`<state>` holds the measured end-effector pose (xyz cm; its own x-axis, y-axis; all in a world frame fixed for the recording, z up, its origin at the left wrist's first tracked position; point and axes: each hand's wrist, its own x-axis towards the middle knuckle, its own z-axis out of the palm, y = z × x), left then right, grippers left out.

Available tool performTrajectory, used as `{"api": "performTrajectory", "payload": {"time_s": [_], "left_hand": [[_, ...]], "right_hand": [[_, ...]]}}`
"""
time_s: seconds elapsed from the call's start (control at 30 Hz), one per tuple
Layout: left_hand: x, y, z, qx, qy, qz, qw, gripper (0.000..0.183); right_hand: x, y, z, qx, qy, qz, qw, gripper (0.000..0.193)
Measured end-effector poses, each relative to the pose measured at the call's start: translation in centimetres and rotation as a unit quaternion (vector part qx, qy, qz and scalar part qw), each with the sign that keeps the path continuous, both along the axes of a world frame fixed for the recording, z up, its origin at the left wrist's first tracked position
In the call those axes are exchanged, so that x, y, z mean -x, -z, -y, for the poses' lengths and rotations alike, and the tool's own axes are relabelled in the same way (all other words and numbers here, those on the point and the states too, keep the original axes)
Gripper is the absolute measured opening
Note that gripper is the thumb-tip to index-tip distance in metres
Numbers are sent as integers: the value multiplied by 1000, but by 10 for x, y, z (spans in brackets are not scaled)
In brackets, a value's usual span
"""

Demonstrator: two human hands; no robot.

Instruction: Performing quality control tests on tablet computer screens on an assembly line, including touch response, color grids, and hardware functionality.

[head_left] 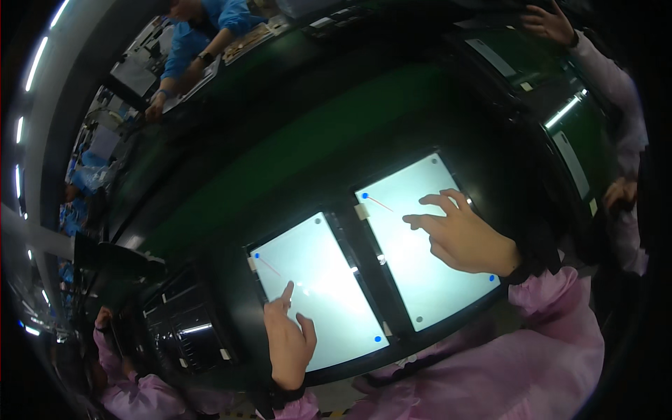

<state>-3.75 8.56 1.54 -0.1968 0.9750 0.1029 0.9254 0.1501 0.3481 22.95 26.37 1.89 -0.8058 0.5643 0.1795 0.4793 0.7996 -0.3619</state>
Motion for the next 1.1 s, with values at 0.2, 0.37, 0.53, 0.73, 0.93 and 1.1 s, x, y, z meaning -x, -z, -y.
{"api": "performTrajectory", "payload": {"time_s": [0.2,0.37,0.53,0.73,0.93,1.1], "left_hand": [[-47,2,36,0,6,62,998,58],[-80,3,51,57,12,101,993,61],[-100,7,69,58,50,95,993,61],[-107,7,72,31,55,90,994,46],[-107,1,72,20,61,66,996,40],[-78,-2,54,-4,102,18,995,53]], "right_hand": [[-42,-7,33,38,18,22,999,41],[-77,-4,59,45,42,33,998,48],[-97,-10,79,54,71,79,993,52],[-112,-9,92,65,81,54,993,50],[-117,-12,96,45,73,60,994,47],[-103,-16,70,72,88,-22,993,48]]}}
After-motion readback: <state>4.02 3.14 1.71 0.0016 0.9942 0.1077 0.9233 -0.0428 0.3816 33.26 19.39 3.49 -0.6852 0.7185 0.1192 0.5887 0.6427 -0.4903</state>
